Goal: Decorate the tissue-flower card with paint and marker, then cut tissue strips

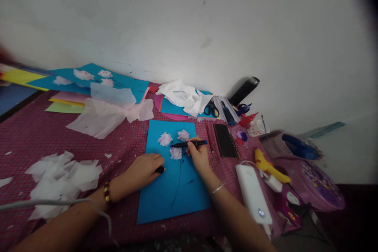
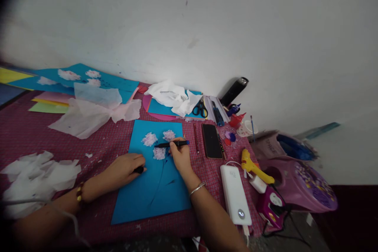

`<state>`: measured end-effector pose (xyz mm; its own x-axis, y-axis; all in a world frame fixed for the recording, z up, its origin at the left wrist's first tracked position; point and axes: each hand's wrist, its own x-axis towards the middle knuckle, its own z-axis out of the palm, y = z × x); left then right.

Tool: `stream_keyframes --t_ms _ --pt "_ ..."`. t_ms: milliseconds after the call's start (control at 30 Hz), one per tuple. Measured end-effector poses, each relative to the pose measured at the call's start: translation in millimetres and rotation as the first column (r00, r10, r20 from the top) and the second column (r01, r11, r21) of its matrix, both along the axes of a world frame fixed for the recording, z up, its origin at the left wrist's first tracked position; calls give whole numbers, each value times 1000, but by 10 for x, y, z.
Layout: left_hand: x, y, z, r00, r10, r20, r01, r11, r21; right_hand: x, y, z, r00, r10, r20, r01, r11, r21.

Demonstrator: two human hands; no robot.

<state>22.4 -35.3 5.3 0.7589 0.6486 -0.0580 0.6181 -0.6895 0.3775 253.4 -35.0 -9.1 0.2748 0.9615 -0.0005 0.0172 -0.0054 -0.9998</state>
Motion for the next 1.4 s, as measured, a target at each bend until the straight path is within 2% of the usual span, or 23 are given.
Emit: stream_keyframes --t_ms 900,1400 --pt "3 -3 11 1000 -3 -5 3 1000 -2 60 5 -33 991 -44 -126 47 999 18" --pt "4 2 17 1000 -7 -5 7 1000 -9 25 -12 20 997 -13 -82 13 1000 -8"
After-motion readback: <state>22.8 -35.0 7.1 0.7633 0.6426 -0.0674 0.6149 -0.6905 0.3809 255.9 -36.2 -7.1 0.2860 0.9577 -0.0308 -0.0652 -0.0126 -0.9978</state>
